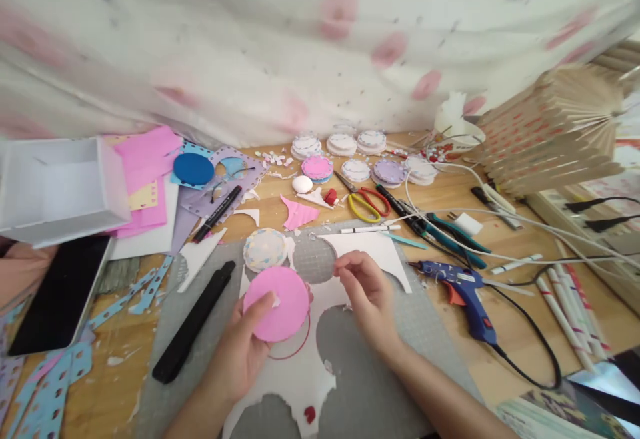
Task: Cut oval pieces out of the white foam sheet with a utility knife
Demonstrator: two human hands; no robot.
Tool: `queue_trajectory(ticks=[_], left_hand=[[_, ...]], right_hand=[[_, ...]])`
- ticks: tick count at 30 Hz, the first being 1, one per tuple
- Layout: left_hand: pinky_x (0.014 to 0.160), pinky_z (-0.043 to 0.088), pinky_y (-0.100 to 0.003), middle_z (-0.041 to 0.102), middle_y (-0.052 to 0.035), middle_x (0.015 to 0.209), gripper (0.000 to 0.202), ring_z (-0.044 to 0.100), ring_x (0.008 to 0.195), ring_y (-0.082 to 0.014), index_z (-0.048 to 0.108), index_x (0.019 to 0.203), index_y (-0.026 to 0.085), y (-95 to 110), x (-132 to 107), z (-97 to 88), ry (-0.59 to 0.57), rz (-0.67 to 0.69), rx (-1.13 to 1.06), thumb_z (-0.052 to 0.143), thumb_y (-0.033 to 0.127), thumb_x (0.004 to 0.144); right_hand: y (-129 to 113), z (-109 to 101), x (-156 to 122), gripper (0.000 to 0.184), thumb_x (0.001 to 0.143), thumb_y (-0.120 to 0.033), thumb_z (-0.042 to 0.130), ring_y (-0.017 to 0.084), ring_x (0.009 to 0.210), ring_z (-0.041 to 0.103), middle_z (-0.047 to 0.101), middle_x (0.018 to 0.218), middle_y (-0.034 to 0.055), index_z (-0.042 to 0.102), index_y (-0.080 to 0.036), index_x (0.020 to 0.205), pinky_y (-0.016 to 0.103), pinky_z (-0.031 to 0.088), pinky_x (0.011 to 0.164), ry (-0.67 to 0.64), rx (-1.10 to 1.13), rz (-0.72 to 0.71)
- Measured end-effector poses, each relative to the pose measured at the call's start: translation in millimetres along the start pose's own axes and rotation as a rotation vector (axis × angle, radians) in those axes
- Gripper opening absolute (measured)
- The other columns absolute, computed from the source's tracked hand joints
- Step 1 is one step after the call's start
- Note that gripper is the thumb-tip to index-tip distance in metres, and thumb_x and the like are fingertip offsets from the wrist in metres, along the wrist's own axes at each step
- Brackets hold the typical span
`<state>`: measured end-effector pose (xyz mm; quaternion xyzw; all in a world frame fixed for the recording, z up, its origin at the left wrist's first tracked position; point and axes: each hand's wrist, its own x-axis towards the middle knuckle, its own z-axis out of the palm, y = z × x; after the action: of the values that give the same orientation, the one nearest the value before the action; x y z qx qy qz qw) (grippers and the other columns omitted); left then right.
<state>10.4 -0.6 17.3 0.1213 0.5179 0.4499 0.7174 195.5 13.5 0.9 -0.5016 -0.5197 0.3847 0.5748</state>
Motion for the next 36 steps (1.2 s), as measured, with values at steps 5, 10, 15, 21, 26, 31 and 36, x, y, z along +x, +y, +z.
queue_trajectory(ticks=[5,10,15,21,26,31,36], left_hand=[[0.077,0.058,-0.028,0.077,-0.0082,0.091,0.049,0.07,0.099,-0.0299,0.072,0.098,0.015,1,-23,-9.9,0.099,0.12,0.165,0.089,0.031,0.055],[0.081,0.058,-0.031,0.077,-0.0086,0.097,0.056,0.07,0.1,-0.0298,0.07,0.108,0.014,0,-46,-21.9,0.058,0.141,0.198,0.088,0.033,0.059],[0.078,0.059,-0.028,0.077,-0.0098,0.096,0.044,0.072,0.096,-0.0257,0.066,0.109,0.012,-8,-51,-29.4,0.073,0.085,0.102,0.082,0.022,0.069],[0.079,0.059,-0.031,0.076,-0.0122,0.1,0.034,0.072,0.095,-0.0257,0.063,0.113,0.011,-5,-59,-36.6,0.075,0.075,0.005,0.072,0.02,0.081],[0.087,0.056,-0.042,0.075,-0.0141,0.102,0.042,0.072,0.098,-0.029,0.055,0.127,0.009,3,-61,-35.7,0.022,-0.023,-0.128,0.057,0.031,0.092],[0.087,0.056,-0.045,0.077,-0.0142,0.094,0.048,0.073,0.093,-0.0293,0.047,0.136,0.005,1,-52,-35.6,0.034,-0.074,-0.189,0.052,0.029,0.094],[0.09,0.053,-0.051,0.077,-0.0138,0.094,0.036,0.073,0.091,-0.03,0.054,0.125,0.006,-2,-44,-41.8,-0.009,-0.094,-0.222,0.049,0.023,0.094]], right_hand=[[6,0,7,0.011,0.09,-0.016,0.043,0.016,0.068,0.052,0.053,0.077,0.0009,0.052,-0.02,0.095,0.028,0.045,0.064,-0.135,-0.292,-0.149],[2,22,33,0.032,0.082,-0.021,0.056,0.023,0.097,0.057,0.058,0.107,0.0122,0.047,-0.016,0.112,0.037,0.049,0.084,-0.379,-0.543,-0.336],[5,61,60,0.074,0.06,-0.029,0.083,0.035,0.115,0.053,0.058,0.121,0.0199,0.049,-0.012,0.123,0.049,0.042,0.1,-0.565,-0.657,-0.408],[-5,71,69,0.065,0.066,-0.033,0.077,0.03,0.111,0.059,0.064,0.115,0.0142,0.052,-0.012,0.122,0.044,0.044,0.095,-0.537,-0.739,-0.448],[-15,57,75,0.064,0.064,-0.032,0.079,0.032,0.11,0.06,0.065,0.114,0.0171,0.053,-0.012,0.119,0.047,0.045,0.095,-0.485,-0.796,-0.455],[-74,34,48,0.02,0.074,-0.01,0.064,0.035,0.113,0.056,0.063,0.116,0.0195,0.061,-0.016,0.092,0.056,0.039,0.099,-0.501,-0.841,-0.489],[-117,-25,-38,0.018,0.083,-0.017,0.054,0.02,0.063,0.056,0.062,0.067,0.0021,0.062,-0.03,0.074,0.038,0.051,0.067,-0.686,-0.463,-0.647]])
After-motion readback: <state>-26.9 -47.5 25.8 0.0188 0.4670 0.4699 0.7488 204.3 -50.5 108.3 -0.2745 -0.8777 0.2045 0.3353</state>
